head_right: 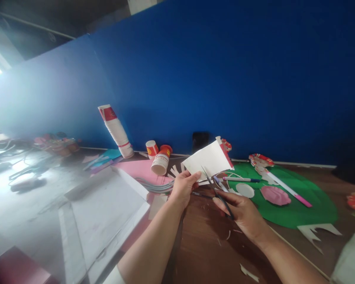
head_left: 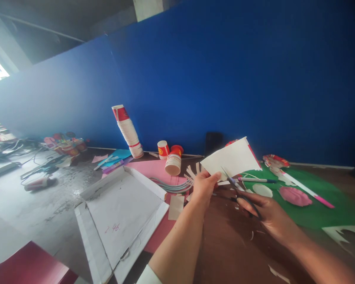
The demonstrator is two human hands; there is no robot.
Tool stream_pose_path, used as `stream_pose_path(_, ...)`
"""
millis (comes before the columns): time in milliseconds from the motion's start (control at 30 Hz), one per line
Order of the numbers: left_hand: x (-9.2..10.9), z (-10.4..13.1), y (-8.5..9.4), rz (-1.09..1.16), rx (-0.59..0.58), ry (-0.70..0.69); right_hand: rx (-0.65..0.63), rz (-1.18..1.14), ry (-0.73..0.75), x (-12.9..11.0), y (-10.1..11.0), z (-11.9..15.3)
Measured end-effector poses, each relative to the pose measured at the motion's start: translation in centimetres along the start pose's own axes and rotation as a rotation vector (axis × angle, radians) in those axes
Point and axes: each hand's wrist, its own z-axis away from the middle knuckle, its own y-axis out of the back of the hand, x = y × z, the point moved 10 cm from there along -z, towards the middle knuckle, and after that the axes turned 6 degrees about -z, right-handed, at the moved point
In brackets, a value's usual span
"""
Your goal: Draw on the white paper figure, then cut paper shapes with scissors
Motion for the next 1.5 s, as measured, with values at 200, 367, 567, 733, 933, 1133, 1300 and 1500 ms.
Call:
stream_pose_path(200, 0.1, 0.0, -0.1, -0.016, -0.004, -0.001, -0.016, 0.003, -0.016, -0.3, -0.1, 0.2)
stream_pose_path(367, 0.2, 0.0, 0.0, -0.028, 0.001, -0.005, -0.007, 0.032, -0.020, -0.2, 0.1, 0.1)
stream_pose_path(567, 0.0, -0.1, 0.1, -0.031, 0.001, -0.002, -0.001, 0.029, -0.022, 0.4, 0.0, -0.1)
stream_pose_path(733, -0.2, -0.2, 0.2, -0.046, 0.013, -0.005, 0.004, 0.030, -0.005, 0.2, 0.0, 0.0)
stream_pose_path(933, -0.2, 0.0, 0.0, -0.064, 0.006, 0.011, -0.008, 0.007, 0.026, 0.0, -0.2, 0.1)
stream_pose_path(1133, -0.4, 0.5, -0.6, -0.114, -0.019, 0.011, 0.010, -0.007, -0.047, 1.3, 0.1, 0.0)
stream_pose_path(1300, -0.5, 0.5, -0.7, -0.099, -0.017, 0.012, 0.021, 0.041, -0.008, 1.0, 0.4, 0.0)
stream_pose_path(1500, -0.6, 0.4, -0.8, -0.082, -0.023, 0.016, 0.039, 0.071, 0.004, 0.4, 0.5, 0.1)
